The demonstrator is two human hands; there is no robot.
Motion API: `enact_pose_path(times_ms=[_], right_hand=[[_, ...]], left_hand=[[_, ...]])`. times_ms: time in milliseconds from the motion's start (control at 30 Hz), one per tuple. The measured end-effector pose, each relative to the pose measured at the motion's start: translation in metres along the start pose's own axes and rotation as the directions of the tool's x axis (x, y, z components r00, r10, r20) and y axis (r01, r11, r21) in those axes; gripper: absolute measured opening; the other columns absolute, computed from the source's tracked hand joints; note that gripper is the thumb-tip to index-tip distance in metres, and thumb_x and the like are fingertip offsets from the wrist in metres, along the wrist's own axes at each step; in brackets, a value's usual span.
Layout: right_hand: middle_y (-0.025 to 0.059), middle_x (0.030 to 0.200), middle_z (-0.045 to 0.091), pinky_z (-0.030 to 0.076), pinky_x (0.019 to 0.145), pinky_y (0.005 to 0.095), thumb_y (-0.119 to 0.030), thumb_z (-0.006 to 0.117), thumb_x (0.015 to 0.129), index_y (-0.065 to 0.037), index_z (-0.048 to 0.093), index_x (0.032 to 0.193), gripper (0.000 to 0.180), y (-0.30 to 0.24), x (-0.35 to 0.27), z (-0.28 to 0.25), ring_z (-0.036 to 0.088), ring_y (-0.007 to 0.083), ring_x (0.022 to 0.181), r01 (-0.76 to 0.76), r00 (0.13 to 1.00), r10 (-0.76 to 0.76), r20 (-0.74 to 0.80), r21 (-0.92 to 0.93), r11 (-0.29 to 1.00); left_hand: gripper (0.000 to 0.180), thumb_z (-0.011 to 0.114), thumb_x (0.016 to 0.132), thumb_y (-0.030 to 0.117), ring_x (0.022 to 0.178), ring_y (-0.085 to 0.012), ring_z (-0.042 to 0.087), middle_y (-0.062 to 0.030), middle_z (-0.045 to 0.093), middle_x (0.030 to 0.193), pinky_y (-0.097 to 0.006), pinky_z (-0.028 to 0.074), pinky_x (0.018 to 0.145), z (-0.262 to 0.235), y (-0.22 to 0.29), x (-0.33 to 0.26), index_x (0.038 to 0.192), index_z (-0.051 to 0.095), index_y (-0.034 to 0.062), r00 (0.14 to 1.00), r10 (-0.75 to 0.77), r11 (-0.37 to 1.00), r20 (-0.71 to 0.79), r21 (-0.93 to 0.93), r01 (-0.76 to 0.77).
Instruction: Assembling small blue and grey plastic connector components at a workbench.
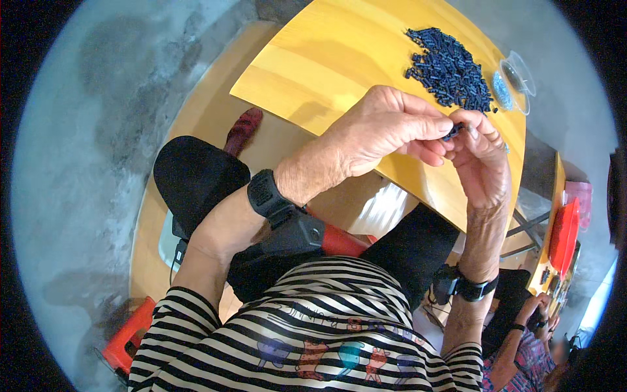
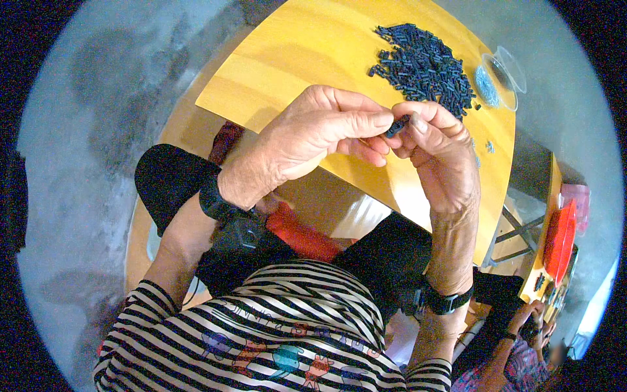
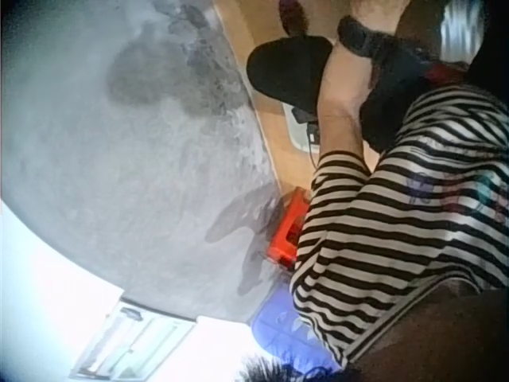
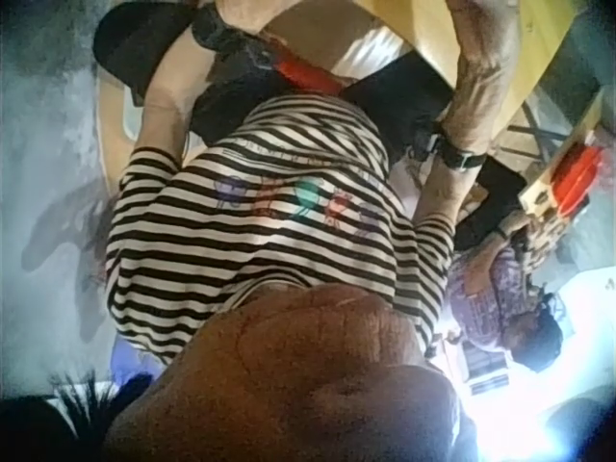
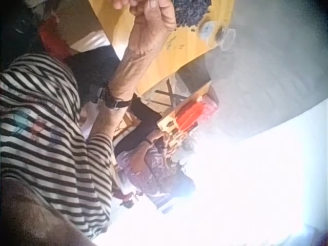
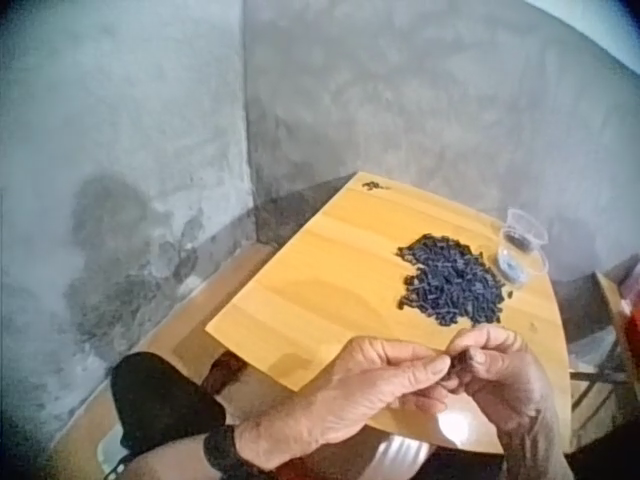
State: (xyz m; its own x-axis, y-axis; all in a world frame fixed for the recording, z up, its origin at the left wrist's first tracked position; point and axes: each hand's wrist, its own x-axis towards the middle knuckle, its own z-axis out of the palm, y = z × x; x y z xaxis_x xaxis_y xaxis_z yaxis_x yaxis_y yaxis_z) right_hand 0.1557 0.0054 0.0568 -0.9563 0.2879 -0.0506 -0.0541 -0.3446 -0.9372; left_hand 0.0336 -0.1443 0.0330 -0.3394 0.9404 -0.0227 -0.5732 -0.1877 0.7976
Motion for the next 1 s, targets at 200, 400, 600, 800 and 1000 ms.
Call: enact_pose_path(times_ms=[200,400,600,800,1000], right_hand=[[0.0065,0.082,0.066,0.048,0.064,0.0253,-0.017,0.059,0.089,-0.001,0.063,0.100,0.020,0.002,-0.001,0.004,0.064,0.0155,0.073,-0.016,1.000,0.017,-0.007,0.078,0.997],[0.0062,0.081,0.066,0.049,0.063,0.0247,-0.015,0.059,0.088,-0.001,0.060,0.101,0.020,0.001,0.003,0.002,0.064,0.0150,0.071,-0.056,0.998,0.052,0.045,0.097,0.994],[0.0062,0.083,0.065,0.050,0.064,0.0253,-0.015,0.059,0.088,-0.001,0.060,0.102,0.020,-0.001,0.003,0.006,0.064,0.0149,0.073,-0.076,0.996,0.070,0.057,0.119,0.990],[0.0061,0.084,0.065,0.051,0.067,0.0274,-0.014,0.058,0.089,0.000,0.061,0.100,0.018,0.005,-0.001,0.014,0.062,0.0153,0.072,-0.049,0.999,0.050,0.000,0.116,0.992],[0.0062,0.086,0.065,0.052,0.069,0.0292,-0.012,0.056,0.090,0.000,0.062,0.098,0.015,0.012,-0.003,0.021,0.062,0.0157,0.073,0.044,0.995,-0.029,-0.096,0.163,0.986]], left_hand=[[0.022,0.063,0.086,0.016,0.073,-0.0145,0.066,-0.0116,0.069,0.086,-0.026,0.056,0.066,0.001,0.003,-0.004,0.099,0.066,-0.0020,1.000,0.012,0.999,-0.005,0.037,-0.012],[0.021,0.064,0.085,0.016,0.071,-0.0144,0.066,-0.0114,0.068,0.084,-0.025,0.056,0.065,0.002,0.003,-0.005,0.096,0.067,-0.0019,1.000,-0.001,0.999,-0.017,0.048,0.002],[0.020,0.065,0.085,0.017,0.070,-0.0140,0.065,-0.0114,0.068,0.084,-0.025,0.056,0.065,0.002,0.001,-0.006,0.094,0.068,-0.0015,1.000,-0.014,1.000,-0.010,-0.008,0.014],[0.020,0.066,0.084,0.016,0.070,-0.0139,0.066,-0.0115,0.068,0.083,-0.026,0.056,0.066,0.003,-0.002,-0.007,0.094,0.067,-0.0020,0.998,0.020,0.999,-0.060,-0.040,-0.023],[0.022,0.066,0.085,0.015,0.070,-0.0136,0.065,-0.0118,0.068,0.084,-0.025,0.055,0.067,0.008,-0.006,-0.006,0.097,0.067,-0.0033,0.987,0.078,0.995,-0.140,0.073,-0.068]])
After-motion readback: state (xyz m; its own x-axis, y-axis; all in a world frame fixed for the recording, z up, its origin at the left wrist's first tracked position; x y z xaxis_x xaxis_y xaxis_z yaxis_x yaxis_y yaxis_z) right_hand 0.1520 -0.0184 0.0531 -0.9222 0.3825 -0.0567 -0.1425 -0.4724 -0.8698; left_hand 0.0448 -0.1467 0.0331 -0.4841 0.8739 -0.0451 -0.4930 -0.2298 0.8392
